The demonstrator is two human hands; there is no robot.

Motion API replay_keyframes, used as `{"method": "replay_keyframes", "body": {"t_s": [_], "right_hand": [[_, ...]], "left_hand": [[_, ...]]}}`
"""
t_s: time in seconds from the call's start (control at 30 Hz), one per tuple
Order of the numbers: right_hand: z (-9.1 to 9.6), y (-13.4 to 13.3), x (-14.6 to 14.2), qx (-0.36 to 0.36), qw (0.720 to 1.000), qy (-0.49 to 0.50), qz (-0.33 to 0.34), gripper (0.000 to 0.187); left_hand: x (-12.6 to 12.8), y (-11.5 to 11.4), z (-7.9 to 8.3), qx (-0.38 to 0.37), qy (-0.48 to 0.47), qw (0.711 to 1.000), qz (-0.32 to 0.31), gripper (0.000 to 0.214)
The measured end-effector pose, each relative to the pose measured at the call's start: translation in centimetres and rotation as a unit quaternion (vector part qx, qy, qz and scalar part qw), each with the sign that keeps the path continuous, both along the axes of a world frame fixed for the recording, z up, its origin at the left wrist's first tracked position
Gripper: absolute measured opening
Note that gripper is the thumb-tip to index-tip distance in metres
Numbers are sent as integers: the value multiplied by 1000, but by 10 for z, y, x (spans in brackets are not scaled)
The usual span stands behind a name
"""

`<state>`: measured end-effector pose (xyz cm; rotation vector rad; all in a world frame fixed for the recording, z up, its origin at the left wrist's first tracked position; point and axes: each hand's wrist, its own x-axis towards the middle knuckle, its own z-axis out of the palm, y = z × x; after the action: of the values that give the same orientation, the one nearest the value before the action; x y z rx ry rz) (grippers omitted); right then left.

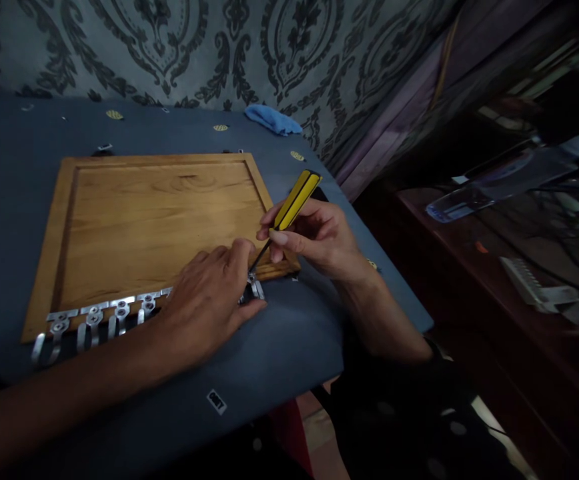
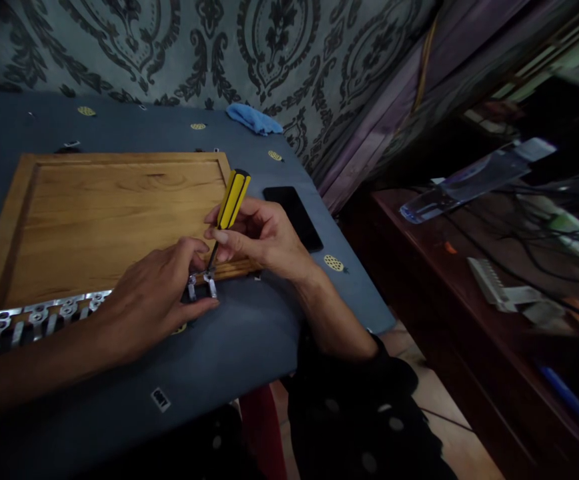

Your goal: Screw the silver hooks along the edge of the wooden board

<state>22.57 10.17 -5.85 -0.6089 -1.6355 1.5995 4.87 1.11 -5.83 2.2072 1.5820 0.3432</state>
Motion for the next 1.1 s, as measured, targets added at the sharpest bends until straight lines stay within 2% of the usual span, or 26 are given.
{"method": "replay_keyframes", "body": {"t_s": [0.37,0.6,0.83,1.1], "right_hand": [[-2,-3,-6,80,995,-13,-61,40],[2,-4,-4,42,999,-26,-23,36],[-3,-2,1,37,999,-11,2,32],[0,-3,-4,59,996,-5,-66,31]], "left_hand": [[0,0,-1,15,-3,1000,1,45],[0,0,-1,14,4,1000,8,43],[0,0,-3,21,6,1000,8,47],[0,0,0,24,3,1000,-6,45]]}}
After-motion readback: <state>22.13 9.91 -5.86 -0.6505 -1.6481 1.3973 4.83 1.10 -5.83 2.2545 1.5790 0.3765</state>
